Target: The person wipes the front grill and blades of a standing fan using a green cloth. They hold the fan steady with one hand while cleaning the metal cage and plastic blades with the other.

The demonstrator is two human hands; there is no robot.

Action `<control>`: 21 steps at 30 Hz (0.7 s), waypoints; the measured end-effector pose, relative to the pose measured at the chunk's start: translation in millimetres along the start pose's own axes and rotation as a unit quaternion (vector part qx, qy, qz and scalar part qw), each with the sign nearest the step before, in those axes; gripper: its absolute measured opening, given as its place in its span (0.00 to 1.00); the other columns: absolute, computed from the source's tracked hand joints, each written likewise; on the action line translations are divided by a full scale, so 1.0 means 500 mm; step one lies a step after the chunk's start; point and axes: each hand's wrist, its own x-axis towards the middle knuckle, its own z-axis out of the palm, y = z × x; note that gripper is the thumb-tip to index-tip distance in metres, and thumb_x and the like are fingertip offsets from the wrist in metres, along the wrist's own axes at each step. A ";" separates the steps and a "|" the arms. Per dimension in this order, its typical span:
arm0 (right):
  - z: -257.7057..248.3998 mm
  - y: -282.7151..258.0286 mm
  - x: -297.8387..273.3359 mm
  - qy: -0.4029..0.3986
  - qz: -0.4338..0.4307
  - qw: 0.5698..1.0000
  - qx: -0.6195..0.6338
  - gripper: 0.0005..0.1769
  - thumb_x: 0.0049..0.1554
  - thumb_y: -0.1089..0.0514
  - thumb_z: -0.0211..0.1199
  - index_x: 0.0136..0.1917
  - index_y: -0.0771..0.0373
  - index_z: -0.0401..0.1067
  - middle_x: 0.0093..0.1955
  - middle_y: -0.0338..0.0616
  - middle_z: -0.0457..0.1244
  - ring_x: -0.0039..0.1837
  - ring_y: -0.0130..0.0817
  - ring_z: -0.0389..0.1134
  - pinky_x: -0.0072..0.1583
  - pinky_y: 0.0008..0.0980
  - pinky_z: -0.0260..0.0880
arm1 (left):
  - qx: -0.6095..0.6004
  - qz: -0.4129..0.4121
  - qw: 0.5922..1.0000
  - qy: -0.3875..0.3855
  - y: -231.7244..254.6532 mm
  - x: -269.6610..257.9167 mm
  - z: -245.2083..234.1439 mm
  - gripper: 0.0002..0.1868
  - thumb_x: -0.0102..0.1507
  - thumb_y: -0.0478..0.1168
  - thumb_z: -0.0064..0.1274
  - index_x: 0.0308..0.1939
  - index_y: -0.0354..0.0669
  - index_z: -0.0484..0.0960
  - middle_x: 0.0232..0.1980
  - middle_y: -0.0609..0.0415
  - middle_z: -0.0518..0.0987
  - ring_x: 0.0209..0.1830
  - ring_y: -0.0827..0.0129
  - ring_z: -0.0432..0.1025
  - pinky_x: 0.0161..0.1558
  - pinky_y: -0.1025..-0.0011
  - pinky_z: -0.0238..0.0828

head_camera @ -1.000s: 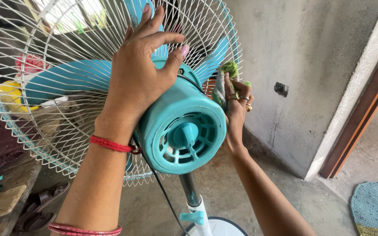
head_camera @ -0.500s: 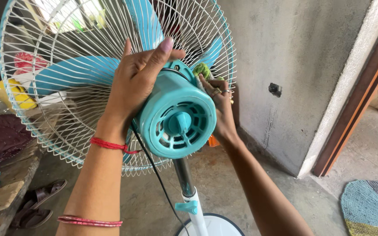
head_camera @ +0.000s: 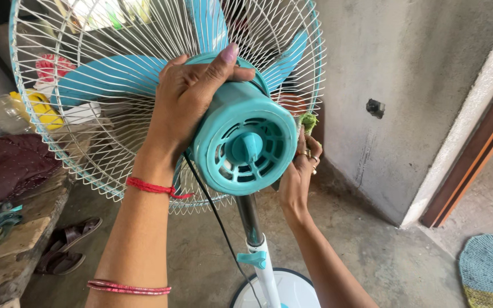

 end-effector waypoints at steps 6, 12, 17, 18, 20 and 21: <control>0.023 0.026 -0.007 0.012 -0.087 0.995 -0.053 0.22 0.66 0.53 0.51 0.69 0.64 0.68 0.68 0.50 0.50 0.72 0.45 0.48 0.76 0.43 0.46 | 0.020 0.008 1.000 0.001 -0.001 0.005 -0.003 0.32 0.69 0.66 0.41 0.35 0.49 0.91 0.30 0.63 0.87 0.39 0.75 0.81 0.78 0.49 0.40; 0.047 0.031 -0.006 -0.017 -0.123 0.991 -0.056 0.25 0.60 0.56 0.61 0.67 0.71 0.62 0.61 0.52 0.54 0.64 0.43 0.54 0.69 0.43 0.55 | 0.013 0.021 1.000 0.013 -0.007 0.003 -0.001 0.32 0.69 0.66 0.41 0.34 0.49 0.91 0.31 0.63 0.87 0.40 0.75 0.82 0.79 0.48 0.38; 0.004 -0.005 0.026 -0.069 0.118 0.964 0.230 0.22 0.62 0.57 0.54 0.66 0.71 0.67 0.50 0.49 0.66 0.48 0.35 0.68 0.51 0.37 0.73 | 0.008 0.025 0.999 0.027 -0.006 -0.002 -0.001 0.32 0.69 0.65 0.40 0.33 0.50 0.91 0.31 0.65 0.88 0.41 0.76 0.82 0.78 0.49 0.39; -0.014 -0.017 0.037 -0.064 0.175 0.948 0.258 0.24 0.60 0.58 0.55 0.67 0.70 0.67 0.48 0.48 0.66 0.44 0.33 0.68 0.48 0.35 0.74 | 0.009 0.026 0.999 0.028 -0.005 -0.003 -0.002 0.32 0.70 0.65 0.40 0.33 0.51 0.91 0.32 0.65 0.88 0.41 0.76 0.82 0.78 0.49 0.40; -0.043 -0.037 0.041 -0.027 0.269 0.915 0.301 0.26 0.56 0.60 0.52 0.67 0.67 0.67 0.44 0.47 0.67 0.40 0.32 0.69 0.43 0.34 0.76 | 0.001 0.026 0.999 0.029 -0.005 -0.004 -0.002 0.32 0.70 0.65 0.40 0.33 0.50 0.91 0.32 0.64 0.88 0.42 0.76 0.82 0.78 0.49 0.39; -0.057 -0.044 0.032 0.005 0.306 0.898 0.316 0.26 0.54 0.60 0.49 0.65 0.66 0.67 0.44 0.47 0.67 0.40 0.33 0.70 0.42 0.35 0.76 | -0.008 0.024 0.999 0.028 -0.006 -0.006 -0.002 0.31 0.70 0.65 0.41 0.34 0.49 0.91 0.33 0.64 0.88 0.43 0.75 0.82 0.78 0.49 0.39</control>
